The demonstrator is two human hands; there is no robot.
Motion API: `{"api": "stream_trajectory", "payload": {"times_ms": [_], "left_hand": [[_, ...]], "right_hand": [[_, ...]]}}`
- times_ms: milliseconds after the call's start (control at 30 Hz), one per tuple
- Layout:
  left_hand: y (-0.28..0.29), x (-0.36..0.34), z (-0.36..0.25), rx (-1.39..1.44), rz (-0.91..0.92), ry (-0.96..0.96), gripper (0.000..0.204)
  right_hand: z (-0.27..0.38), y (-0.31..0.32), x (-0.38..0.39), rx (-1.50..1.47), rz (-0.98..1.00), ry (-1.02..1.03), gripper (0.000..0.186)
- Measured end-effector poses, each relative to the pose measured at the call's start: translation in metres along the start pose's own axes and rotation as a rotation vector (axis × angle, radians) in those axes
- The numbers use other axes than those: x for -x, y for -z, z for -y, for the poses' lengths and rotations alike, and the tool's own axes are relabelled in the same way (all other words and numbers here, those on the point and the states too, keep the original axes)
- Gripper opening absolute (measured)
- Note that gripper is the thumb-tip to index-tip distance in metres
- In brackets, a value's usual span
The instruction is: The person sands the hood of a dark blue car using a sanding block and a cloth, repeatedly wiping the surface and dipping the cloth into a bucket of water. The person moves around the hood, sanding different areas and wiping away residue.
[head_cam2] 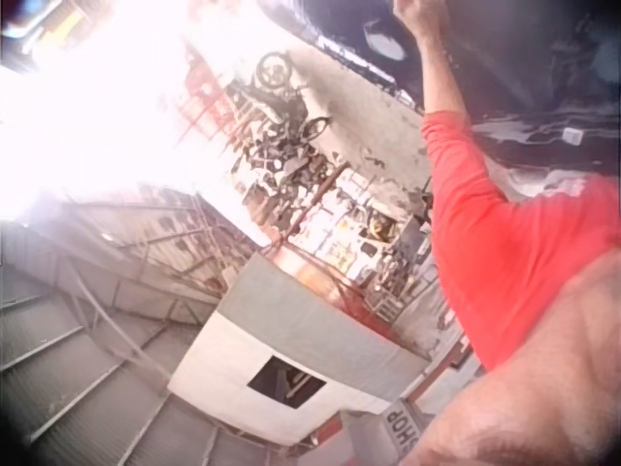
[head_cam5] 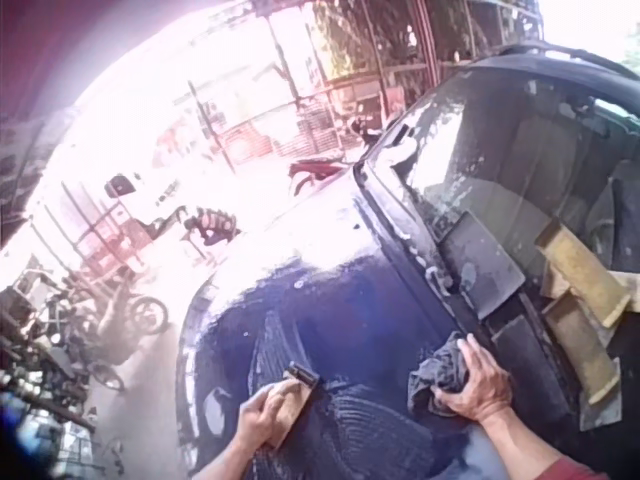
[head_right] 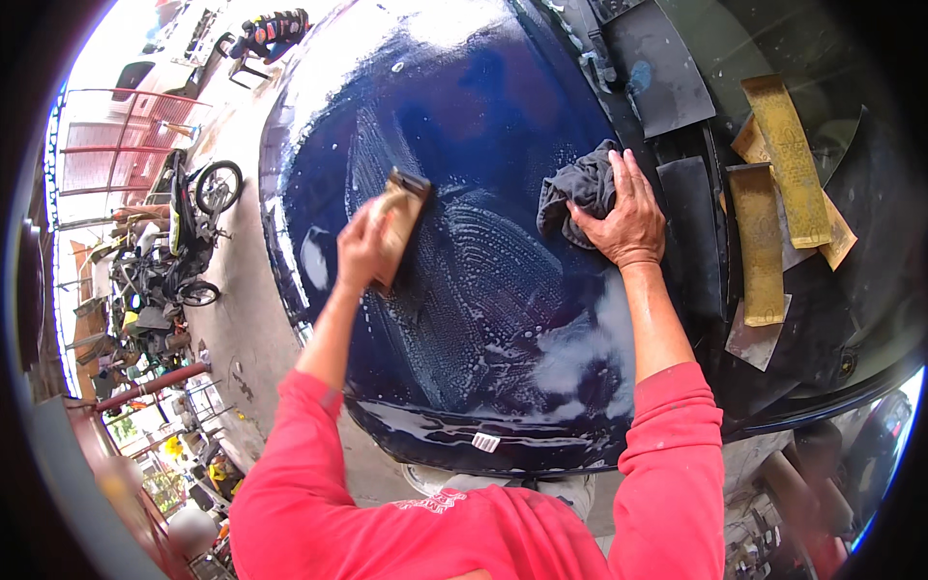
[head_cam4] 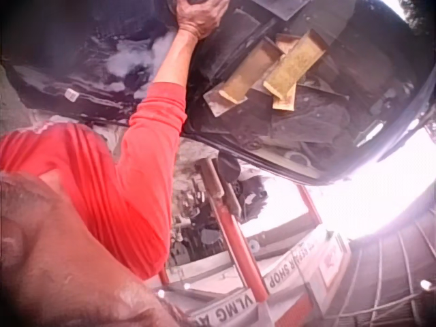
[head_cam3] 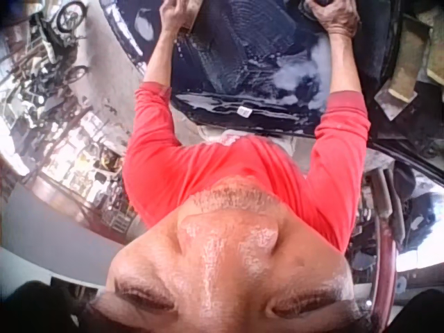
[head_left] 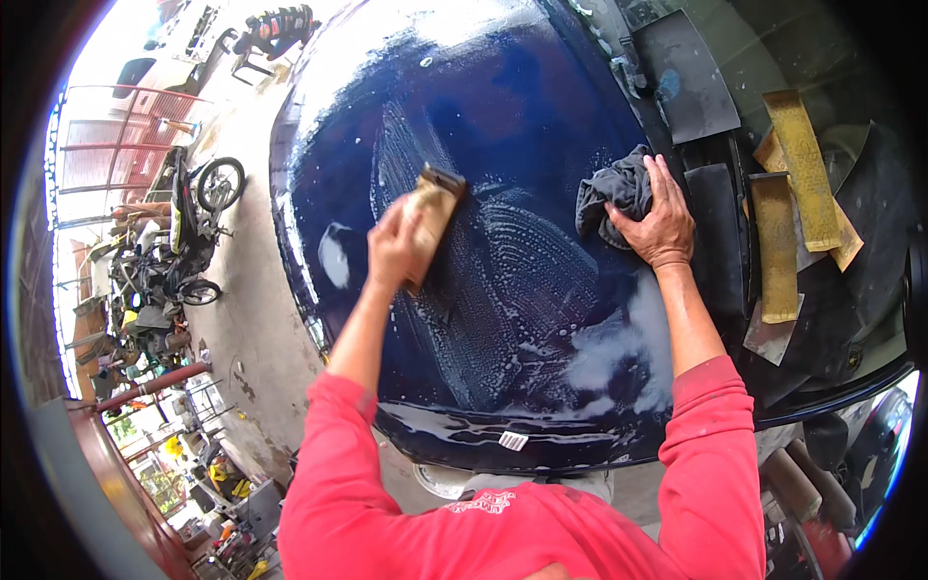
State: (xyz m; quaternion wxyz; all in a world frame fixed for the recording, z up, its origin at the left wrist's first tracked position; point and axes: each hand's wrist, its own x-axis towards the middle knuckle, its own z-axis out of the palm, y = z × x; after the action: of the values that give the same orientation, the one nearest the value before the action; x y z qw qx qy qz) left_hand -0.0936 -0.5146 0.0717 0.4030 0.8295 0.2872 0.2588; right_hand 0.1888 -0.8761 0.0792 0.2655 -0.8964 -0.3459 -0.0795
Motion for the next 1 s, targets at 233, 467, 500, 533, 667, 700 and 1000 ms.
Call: {"api": "stream_trajectory", "payload": {"times_ms": [233,467,500,533,667,700,1000], "left_hand": [[-0.013,-0.190,0.062,0.007,-0.149,0.308,0.046],[-0.012,-0.005,0.016,0.010,0.101,0.171,0.045],[-0.005,-0.021,0.021,-0.089,0.070,-0.023,0.043],[-0.004,-0.059,0.029,-0.272,0.004,-0.243,0.040],[-0.021,-0.210,0.059,-0.053,-0.084,0.314,0.045],[-0.029,-0.215,0.059,-0.042,-0.128,0.295,0.047],[-0.003,-0.025,0.016,-0.211,0.060,-0.271,0.028]], "right_hand": [[-0.007,-0.005,-0.003,-0.003,-0.022,0.015,0.100],[0.001,0.001,-0.007,-0.002,-0.014,0.020,0.101],[0.000,-0.001,-0.007,0.003,-0.009,0.013,0.100],[-0.002,-0.001,-0.006,0.007,-0.016,0.032,0.100],[-0.006,-0.005,-0.004,0.001,-0.034,0.050,0.100],[-0.006,-0.005,-0.004,0.010,-0.030,0.039,0.099],[0.001,0.000,-0.005,-0.005,-0.008,0.030,0.097]]}}
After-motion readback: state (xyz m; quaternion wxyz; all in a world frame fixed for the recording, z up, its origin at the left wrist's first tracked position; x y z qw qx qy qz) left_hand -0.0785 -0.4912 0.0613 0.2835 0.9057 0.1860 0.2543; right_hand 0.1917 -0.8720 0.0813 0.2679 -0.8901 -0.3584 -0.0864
